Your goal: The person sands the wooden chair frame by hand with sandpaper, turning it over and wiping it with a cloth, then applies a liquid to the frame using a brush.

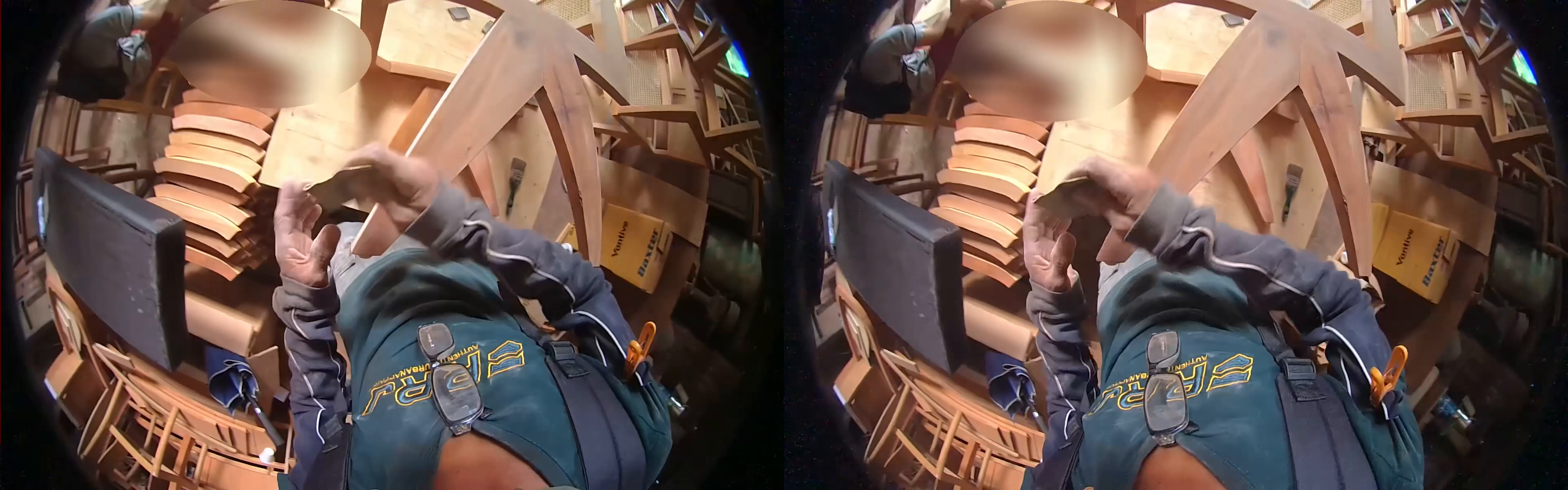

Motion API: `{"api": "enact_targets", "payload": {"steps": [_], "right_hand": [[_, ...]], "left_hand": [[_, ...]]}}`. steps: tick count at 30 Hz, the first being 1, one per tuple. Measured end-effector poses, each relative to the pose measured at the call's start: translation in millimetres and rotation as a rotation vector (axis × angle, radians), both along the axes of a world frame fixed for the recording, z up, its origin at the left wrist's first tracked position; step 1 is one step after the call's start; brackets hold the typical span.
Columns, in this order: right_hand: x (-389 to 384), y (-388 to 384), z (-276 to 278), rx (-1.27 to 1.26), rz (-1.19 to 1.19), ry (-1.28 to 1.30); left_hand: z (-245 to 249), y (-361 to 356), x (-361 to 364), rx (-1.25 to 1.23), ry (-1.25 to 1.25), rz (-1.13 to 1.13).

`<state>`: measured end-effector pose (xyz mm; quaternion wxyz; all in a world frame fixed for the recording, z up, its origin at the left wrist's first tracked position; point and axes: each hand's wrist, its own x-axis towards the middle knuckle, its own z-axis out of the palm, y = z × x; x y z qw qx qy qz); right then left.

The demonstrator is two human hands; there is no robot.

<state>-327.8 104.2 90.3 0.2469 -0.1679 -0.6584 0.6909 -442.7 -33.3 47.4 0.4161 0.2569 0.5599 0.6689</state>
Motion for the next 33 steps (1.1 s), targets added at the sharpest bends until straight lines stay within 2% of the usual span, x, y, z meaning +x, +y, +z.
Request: {"api": "enact_targets", "payload": {"steps": [1,2,4,6,9,12,13,17,20,21,22,24,25,28,29,30,32,33], "right_hand": [[-1,-13,3,-0.203,-0.058,-0.027],[-4,-24,2,-0.407,-0.113,-0.055],[-4,-34,-2,-0.674,-0.163,0.017],[-2,-34,-6,-0.827,-0.214,0.085],[-2,-27,-16,-0.957,-0.273,0.209],[2,-17,-7,-1.127,-0.282,0.292],[3,-15,-11,-1.094,-0.301,0.251],[13,-23,-13,-1.287,-0.233,0.207],[16,-33,-23,-1.233,-0.270,0.123],[13,-37,-5,-1.215,-0.380,0.098],[11,-41,-9,-1.143,-0.365,0.136],[10,-49,-10,-1.051,-0.345,0.173],[8,-53,-6,-1.110,-0.343,0.180],[5,-65,-10,-1.022,-0.329,0.140],[2,-67,-15,-1.070,-0.439,0.071],[10,-65,-18,-0.988,-0.370,-0.062],[31,-61,-11,-0.651,-0.382,-0.118],[44,-57,-8,-0.495,-0.487,-0.127]], "left_hand": [[14,11,0,0.134,-0.173,-0.107],[20,18,-2,0.118,-0.139,-0.205],[34,26,1,0.001,-0.029,-0.266],[33,33,16,0.089,-0.020,-0.186],[30,33,31,0.069,-0.057,-0.324],[26,39,52,0.042,0.077,-0.148],[20,42,53,0.072,0.137,-0.105],[20,56,57,0.092,0.324,0.075],[38,60,54,0.046,0.446,0.092],[35,61,48,0.078,0.480,0.085],[39,64,45,0.202,0.324,0.019],[38,61,29,0.298,0.433,-0.145],[42,57,21,0.284,0.399,-0.282],[31,52,4,0.294,0.255,-0.402],[32,45,9,0.150,-0.009,-0.279],[29,48,4,0.082,0.117,-0.166],[16,49,-9,-0.005,0.104,-0.153],[2,47,-20,-0.132,0.331,-0.198]]}}
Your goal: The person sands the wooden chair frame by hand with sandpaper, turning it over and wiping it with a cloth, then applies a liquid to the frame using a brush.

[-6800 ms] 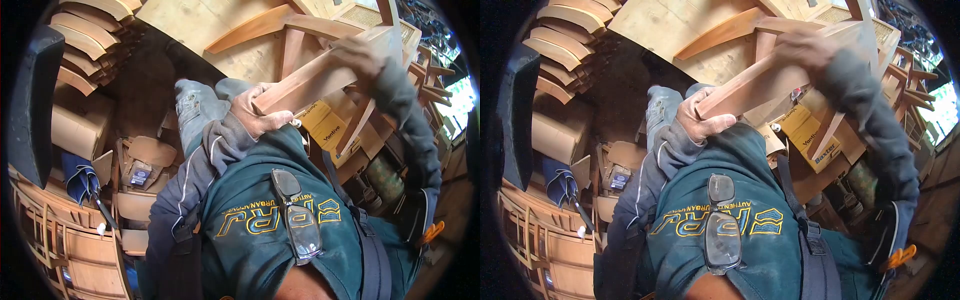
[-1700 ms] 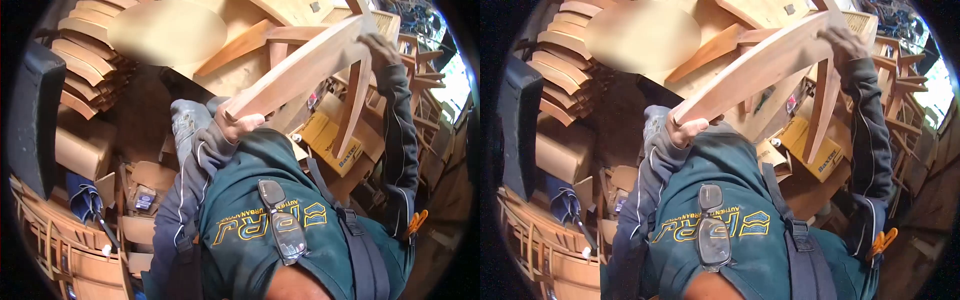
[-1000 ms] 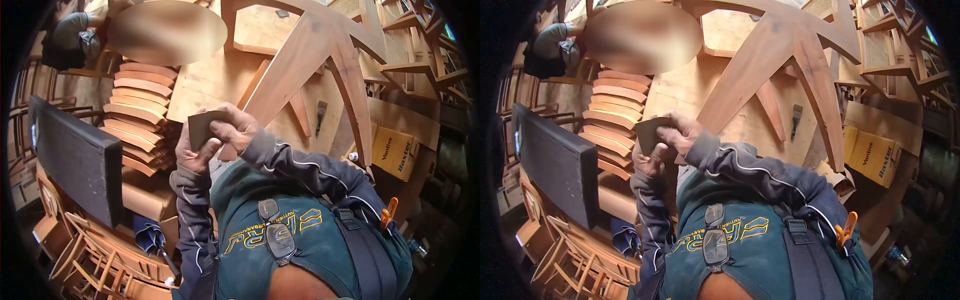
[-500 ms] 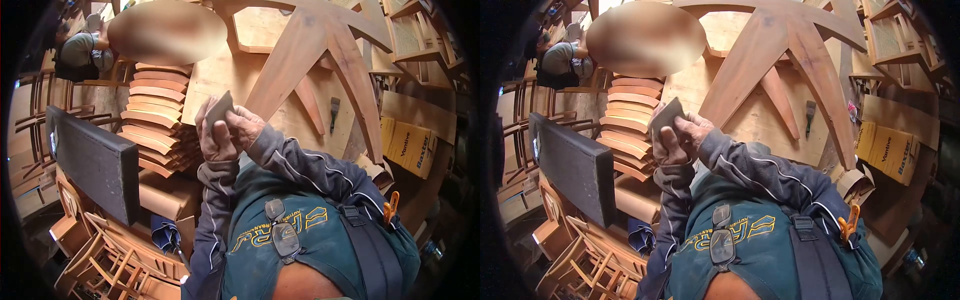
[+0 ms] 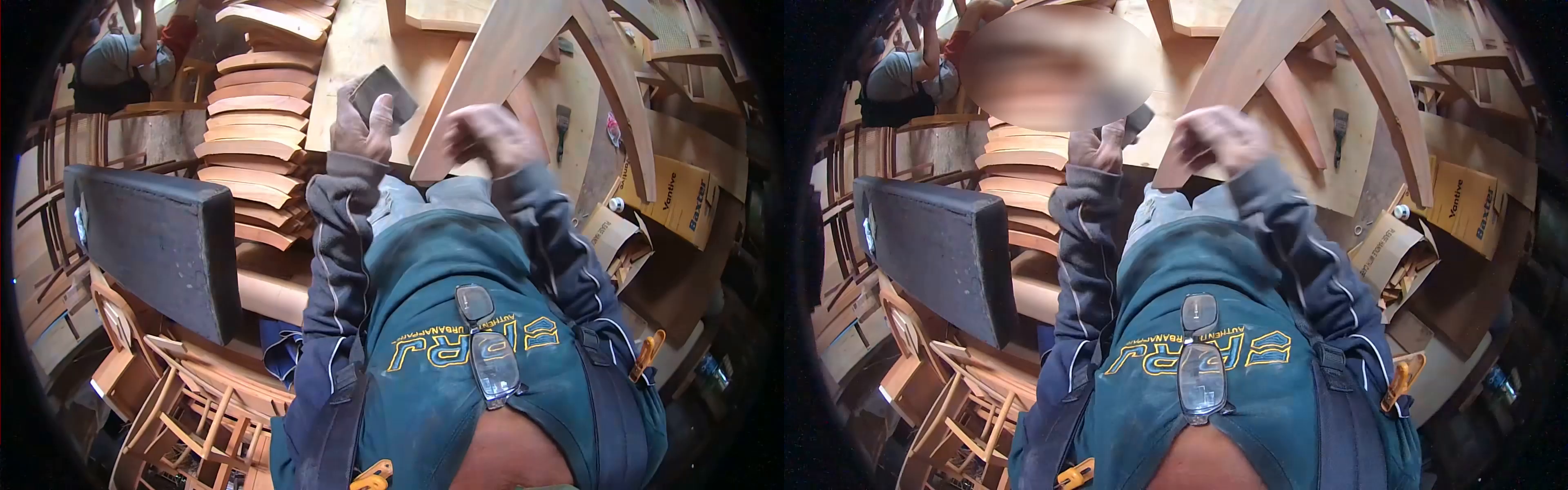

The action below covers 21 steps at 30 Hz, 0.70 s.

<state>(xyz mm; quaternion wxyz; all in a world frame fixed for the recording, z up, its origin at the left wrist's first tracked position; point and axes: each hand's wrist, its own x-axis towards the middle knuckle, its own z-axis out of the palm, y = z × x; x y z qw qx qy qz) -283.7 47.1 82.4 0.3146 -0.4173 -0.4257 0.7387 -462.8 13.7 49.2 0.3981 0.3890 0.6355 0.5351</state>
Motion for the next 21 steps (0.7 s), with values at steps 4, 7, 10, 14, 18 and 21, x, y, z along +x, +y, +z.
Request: {"api": "enact_targets", "payload": {"steps": [4,7,10,14,18,21], "right_hand": [[67,42,1,0.654,-0.260,-0.482],[113,98,-8,1.317,-0.307,-1.057],[154,143,-10,1.484,-0.182,-1.544],[155,155,-3,1.150,-0.010,-1.681],[208,188,-72,1.545,0.058,-1.884],[209,183,-80,1.423,-0.020,-1.707]], "left_hand": [[-9,-10,-15,-0.117,0.415,-0.319],[-11,-13,1,-0.101,0.314,-0.396],[2,-14,10,-0.090,0.249,-0.379],[-6,-30,9,-0.136,0.369,-0.351],[14,-49,19,-0.155,0.559,-0.326],[17,-29,38,-0.237,0.698,-0.267]]}}
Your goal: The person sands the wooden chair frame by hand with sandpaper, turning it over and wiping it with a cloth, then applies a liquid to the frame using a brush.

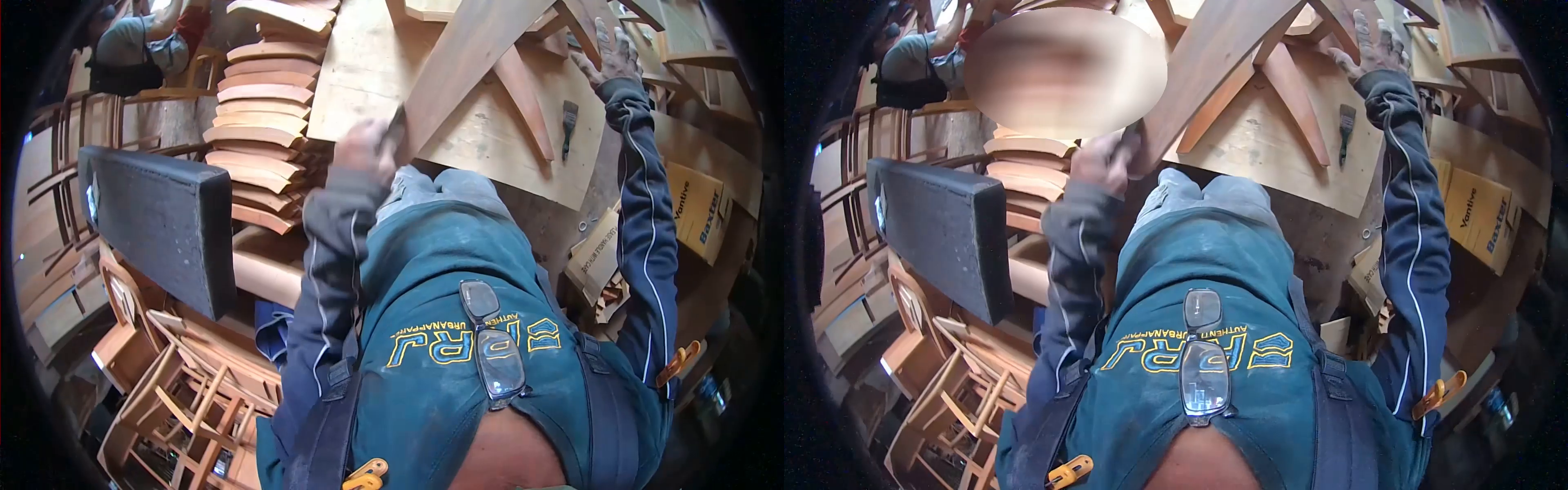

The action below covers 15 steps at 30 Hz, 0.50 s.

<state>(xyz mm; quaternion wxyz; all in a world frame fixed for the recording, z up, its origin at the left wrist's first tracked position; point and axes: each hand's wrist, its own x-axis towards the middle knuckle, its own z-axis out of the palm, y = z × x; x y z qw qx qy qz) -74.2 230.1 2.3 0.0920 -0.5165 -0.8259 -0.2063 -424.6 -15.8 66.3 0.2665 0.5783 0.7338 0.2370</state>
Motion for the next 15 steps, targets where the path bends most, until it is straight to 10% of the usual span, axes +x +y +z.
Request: {"api": "enact_targets", "payload": {"steps": [15], "right_hand": [[-19,-22,61,-0.404,-0.067,0.023]], "left_hand": [[-15,42,2,-0.170,-0.219,0.088]]}}
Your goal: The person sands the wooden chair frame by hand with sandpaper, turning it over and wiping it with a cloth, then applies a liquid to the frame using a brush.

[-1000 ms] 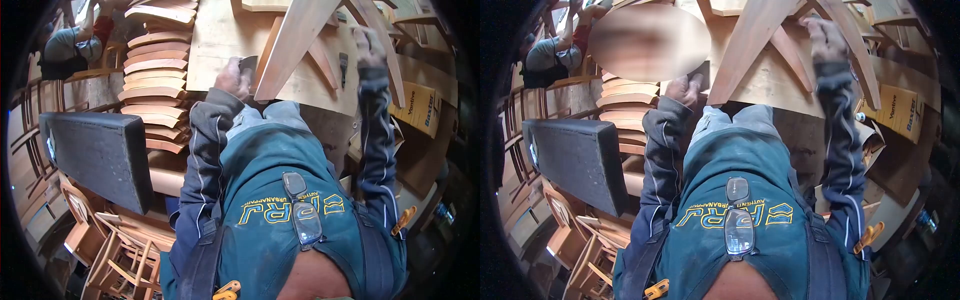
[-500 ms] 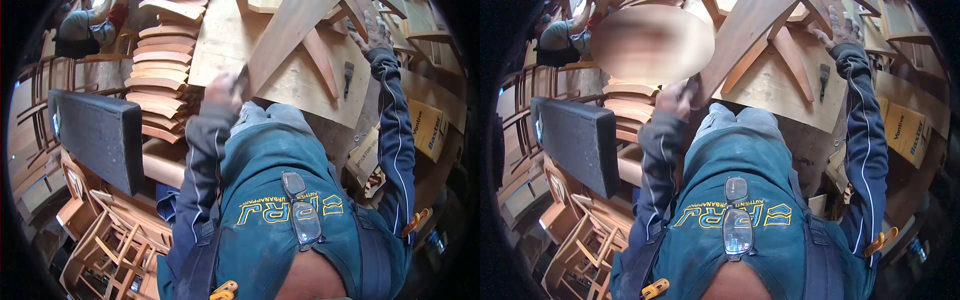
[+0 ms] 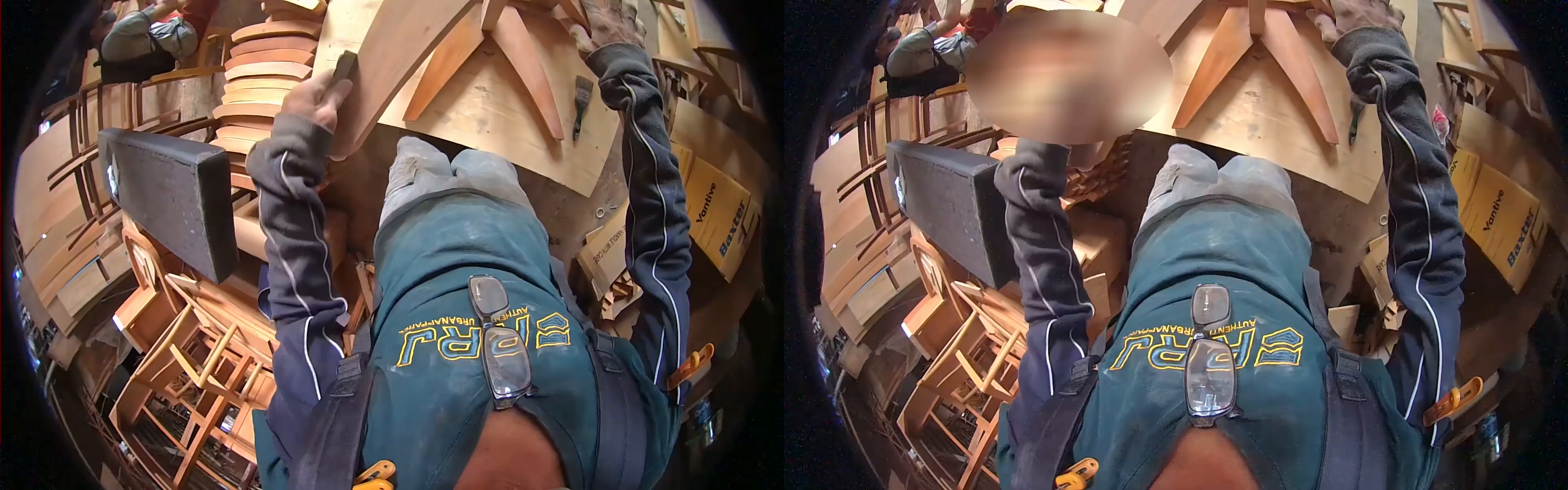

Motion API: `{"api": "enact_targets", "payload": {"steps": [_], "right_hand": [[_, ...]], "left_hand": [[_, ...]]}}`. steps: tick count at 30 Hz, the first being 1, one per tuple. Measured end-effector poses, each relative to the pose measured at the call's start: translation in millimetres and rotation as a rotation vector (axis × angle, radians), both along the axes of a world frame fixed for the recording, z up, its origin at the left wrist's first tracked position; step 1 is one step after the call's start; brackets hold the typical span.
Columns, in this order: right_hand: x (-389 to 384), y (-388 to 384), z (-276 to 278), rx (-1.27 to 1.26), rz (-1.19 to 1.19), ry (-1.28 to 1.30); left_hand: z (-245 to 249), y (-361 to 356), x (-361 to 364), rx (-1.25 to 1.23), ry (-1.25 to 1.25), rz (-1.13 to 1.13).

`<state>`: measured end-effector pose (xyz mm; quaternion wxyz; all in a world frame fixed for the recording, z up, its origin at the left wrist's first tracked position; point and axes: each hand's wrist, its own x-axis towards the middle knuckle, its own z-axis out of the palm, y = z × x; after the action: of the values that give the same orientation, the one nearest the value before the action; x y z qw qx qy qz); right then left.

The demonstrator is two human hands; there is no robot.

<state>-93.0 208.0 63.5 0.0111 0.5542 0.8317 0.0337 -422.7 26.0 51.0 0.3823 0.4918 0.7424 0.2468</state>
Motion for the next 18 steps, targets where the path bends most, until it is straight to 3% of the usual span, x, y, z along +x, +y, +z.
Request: {"api": "enact_targets", "payload": {"steps": [3,5,7,10,11,13,14,16,17,18], "right_hand": [[0,-7,-1,0.072,0.030,0.020],[2,-7,-1,0.006,0.021,0.029],[4,-4,6,-0.008,-0.003,0.013],[-2,-5,7,0.061,0.031,-0.013],[-2,-1,6,0.033,0.013,0.063],[4,3,4,-0.037,-0.033,0.208],[30,23,-47,0.320,0.040,0.189],[26,20,-51,0.292,-0.067,0.189],[25,19,-51,0.273,-0.125,0.190],[25,21,-53,0.236,-0.142,0.223]], "left_hand": [[35,-9,21,-0.255,-0.004,0.141],[40,-39,21,-0.170,-0.112,0.153],[37,-56,14,-0.022,-0.055,-0.002],[42,-16,14,-0.205,0.095,-0.080],[43,4,23,-0.097,0.179,-0.065],[17,28,18,-0.012,0.069,-0.075],[22,22,19,-0.087,0.105,-0.061],[39,5,23,-0.220,0.182,-0.035],[47,-10,22,-0.254,0.099,-0.013],[38,-33,15,-0.181,0.087,0.008]]}}
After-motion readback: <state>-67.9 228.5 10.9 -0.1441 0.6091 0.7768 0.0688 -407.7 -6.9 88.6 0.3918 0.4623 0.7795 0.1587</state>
